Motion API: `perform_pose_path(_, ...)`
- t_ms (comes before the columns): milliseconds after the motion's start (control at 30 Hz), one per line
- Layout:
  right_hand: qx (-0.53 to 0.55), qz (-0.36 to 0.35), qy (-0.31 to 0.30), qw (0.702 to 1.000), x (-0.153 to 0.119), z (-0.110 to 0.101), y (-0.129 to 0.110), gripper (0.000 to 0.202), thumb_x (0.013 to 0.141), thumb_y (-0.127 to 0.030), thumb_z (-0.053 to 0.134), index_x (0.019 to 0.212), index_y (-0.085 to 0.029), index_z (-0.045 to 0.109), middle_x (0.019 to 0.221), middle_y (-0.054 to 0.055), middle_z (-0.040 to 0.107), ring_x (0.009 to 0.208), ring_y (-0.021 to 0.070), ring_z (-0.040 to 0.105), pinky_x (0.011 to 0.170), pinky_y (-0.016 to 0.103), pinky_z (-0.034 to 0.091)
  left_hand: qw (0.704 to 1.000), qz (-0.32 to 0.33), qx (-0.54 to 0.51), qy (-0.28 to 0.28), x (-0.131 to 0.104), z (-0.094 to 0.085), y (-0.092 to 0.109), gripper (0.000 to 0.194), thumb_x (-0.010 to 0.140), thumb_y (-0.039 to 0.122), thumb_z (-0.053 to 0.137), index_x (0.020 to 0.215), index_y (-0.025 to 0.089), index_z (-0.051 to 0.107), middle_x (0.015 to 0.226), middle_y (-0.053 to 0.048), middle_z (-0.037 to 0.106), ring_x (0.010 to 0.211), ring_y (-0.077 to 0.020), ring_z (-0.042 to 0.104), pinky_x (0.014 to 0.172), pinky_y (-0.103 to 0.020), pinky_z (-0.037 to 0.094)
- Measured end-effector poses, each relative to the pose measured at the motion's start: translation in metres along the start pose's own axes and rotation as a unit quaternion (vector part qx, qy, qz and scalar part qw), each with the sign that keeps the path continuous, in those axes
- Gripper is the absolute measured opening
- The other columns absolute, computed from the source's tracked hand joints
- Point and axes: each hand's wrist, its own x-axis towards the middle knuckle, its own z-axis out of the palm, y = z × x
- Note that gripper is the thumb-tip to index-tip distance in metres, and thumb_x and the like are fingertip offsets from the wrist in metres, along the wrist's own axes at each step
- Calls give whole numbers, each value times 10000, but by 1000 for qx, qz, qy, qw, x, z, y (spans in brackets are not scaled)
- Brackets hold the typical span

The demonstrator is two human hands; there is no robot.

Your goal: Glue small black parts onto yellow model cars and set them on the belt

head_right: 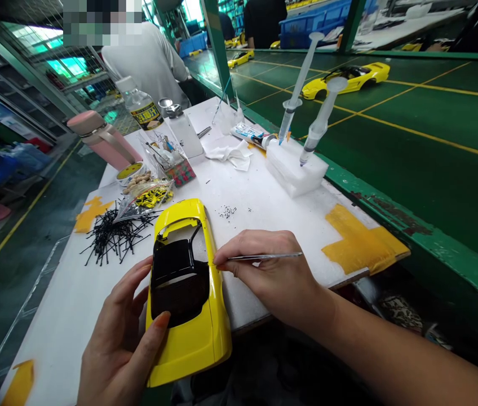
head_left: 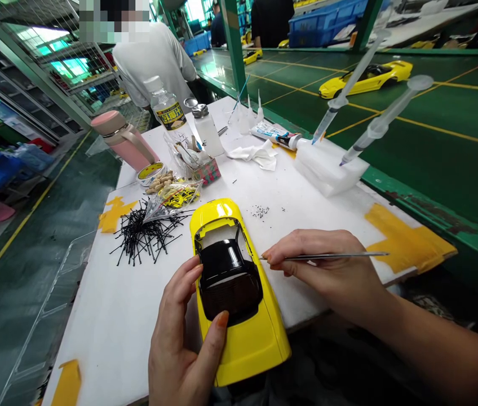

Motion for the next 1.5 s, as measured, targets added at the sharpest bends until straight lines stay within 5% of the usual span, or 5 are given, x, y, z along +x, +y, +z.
perform_pose_path(1500,9,18,10,1000,3,0,-3,223,867,-25,764,845,-232,845,863,-16,839,729,125,771,675,193,627,1000,-4,9,-4,2,0,5,430,1048,334,651,1470,401,599,1658,-24,501,1531,-308,507,1317,-529,386)
